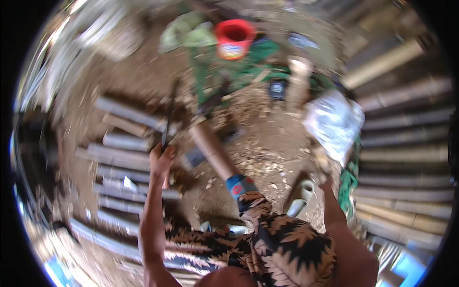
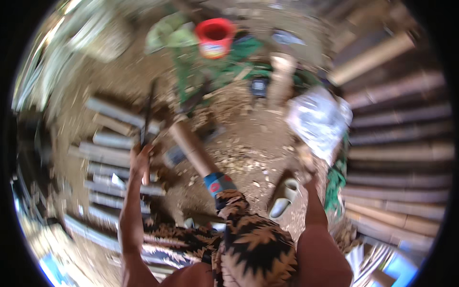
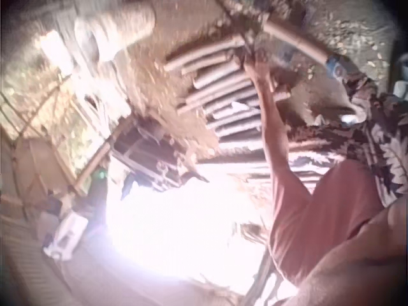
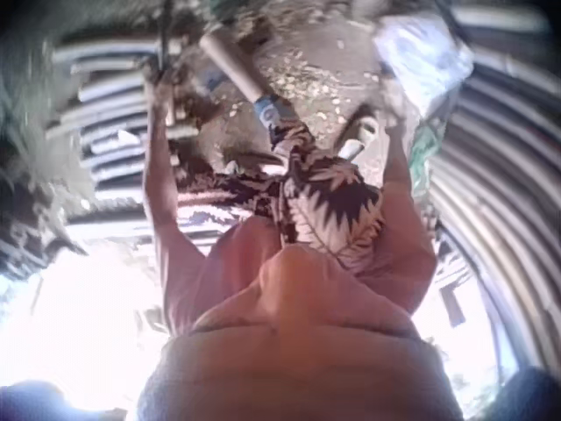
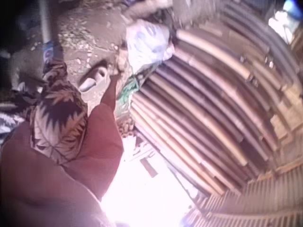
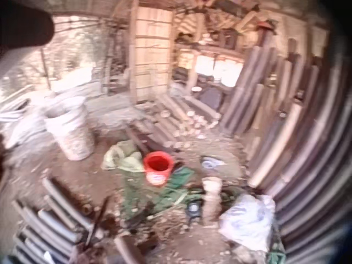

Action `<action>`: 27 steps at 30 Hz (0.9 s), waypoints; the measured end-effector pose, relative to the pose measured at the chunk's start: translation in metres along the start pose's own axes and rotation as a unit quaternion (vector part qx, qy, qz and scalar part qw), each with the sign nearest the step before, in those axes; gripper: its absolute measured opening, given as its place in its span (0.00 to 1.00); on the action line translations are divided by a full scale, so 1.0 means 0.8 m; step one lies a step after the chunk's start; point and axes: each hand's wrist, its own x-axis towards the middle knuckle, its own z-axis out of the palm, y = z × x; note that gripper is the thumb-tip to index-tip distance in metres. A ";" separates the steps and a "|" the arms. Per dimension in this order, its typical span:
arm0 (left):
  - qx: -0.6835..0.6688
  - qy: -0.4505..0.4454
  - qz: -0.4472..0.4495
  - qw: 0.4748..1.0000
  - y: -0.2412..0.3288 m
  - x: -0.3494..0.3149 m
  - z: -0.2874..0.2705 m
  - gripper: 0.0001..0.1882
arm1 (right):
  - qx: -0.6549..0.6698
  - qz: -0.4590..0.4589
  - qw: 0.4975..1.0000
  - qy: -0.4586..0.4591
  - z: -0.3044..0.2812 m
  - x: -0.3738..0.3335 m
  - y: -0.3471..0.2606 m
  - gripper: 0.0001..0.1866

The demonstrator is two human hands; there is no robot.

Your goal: The person carves a hole into a bamboo segment using a small knife, strikes the knife with a larger bamboo piece to drive it through, and checks the fit with another bamboo pole.

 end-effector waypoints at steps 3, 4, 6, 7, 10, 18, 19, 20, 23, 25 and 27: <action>0.302 0.002 0.050 0.952 0.036 -0.002 -0.028 0.30 | -0.033 0.056 0.996 -0.062 -0.025 -0.004 0.036 0.48; 0.326 -0.012 0.031 0.945 0.031 -0.006 -0.046 0.33 | 0.041 -0.017 0.998 -0.038 -0.018 -0.018 0.013 0.41; 0.430 -0.031 0.034 0.902 0.015 -0.019 -0.081 0.36 | 0.025 -0.048 0.996 -0.066 -0.016 -0.048 -0.073 0.37; 0.435 -0.044 0.031 0.899 -0.009 -0.027 -0.100 0.39 | 0.088 -0.055 0.987 -0.122 -0.046 -0.064 -0.117 0.36; 0.486 -0.126 -0.006 0.865 -0.011 -0.019 -0.087 0.40 | 0.236 -0.049 0.947 -0.211 -0.187 -0.055 -0.261 0.34; 0.505 -0.144 -0.004 0.851 -0.012 0.016 -0.068 0.40 | 0.419 -0.096 0.785 -0.446 -0.381 -0.005 -0.490 0.51; 0.508 -0.152 -0.008 0.848 -0.014 0.019 -0.070 0.40 | 0.432 -0.109 0.763 -0.469 -0.388 0.002 -0.508 0.50; 0.513 -0.155 -0.013 0.844 -0.015 0.019 -0.076 0.40 | 0.441 -0.106 0.753 -0.477 -0.398 -0.006 -0.546 0.49; 0.504 -0.160 0.018 0.848 -0.033 0.033 -0.070 0.37 | 0.424 -0.166 0.780 -0.430 -0.407 -0.006 -0.588 0.47; 0.510 -0.171 0.010 0.843 -0.042 0.036 -0.071 0.37 | 0.397 -0.212 0.789 -0.417 -0.407 -0.001 -0.612 0.46; 0.514 -0.179 0.012 0.839 -0.035 0.038 -0.067 0.39 | 0.388 -0.211 0.787 -0.430 -0.417 -0.003 -0.633 0.47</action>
